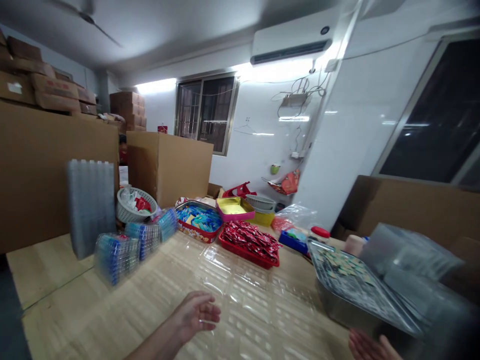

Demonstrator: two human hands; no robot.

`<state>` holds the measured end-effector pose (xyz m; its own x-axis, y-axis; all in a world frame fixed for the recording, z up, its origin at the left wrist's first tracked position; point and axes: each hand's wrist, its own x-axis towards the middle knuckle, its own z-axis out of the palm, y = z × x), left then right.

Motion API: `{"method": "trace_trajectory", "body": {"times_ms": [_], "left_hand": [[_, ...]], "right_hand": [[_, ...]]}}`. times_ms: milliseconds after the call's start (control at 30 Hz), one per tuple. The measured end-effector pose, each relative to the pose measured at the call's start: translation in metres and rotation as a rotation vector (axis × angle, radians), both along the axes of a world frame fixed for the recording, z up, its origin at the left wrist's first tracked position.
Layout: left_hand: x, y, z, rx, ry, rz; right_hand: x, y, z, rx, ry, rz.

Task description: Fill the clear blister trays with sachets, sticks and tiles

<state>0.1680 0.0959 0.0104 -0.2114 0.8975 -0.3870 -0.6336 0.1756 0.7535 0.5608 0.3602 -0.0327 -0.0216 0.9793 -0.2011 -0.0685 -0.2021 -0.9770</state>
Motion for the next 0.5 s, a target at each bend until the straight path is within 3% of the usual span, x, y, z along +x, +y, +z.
{"method": "trace_trajectory", "body": {"times_ms": [100, 267, 400, 500], "left_hand": [[-0.012, -0.023, 0.006, 0.028, -0.006, -0.013], [-0.028, -0.038, 0.012, -0.015, 0.09, -0.047], [-0.035, -0.005, 0.018, -0.024, 0.486, -0.13], [-0.034, 0.052, 0.035, 0.027, 1.212, -0.192]], "right_hand": [[-0.018, -0.022, 0.007, 0.019, 0.038, 0.074], [-0.074, -0.069, 0.041, -0.185, 0.239, 0.011], [-0.108, -0.094, 0.057, -0.218, 0.326, 0.004], [-0.117, -0.109, 0.06, -0.142, 0.3, 0.066]]}}
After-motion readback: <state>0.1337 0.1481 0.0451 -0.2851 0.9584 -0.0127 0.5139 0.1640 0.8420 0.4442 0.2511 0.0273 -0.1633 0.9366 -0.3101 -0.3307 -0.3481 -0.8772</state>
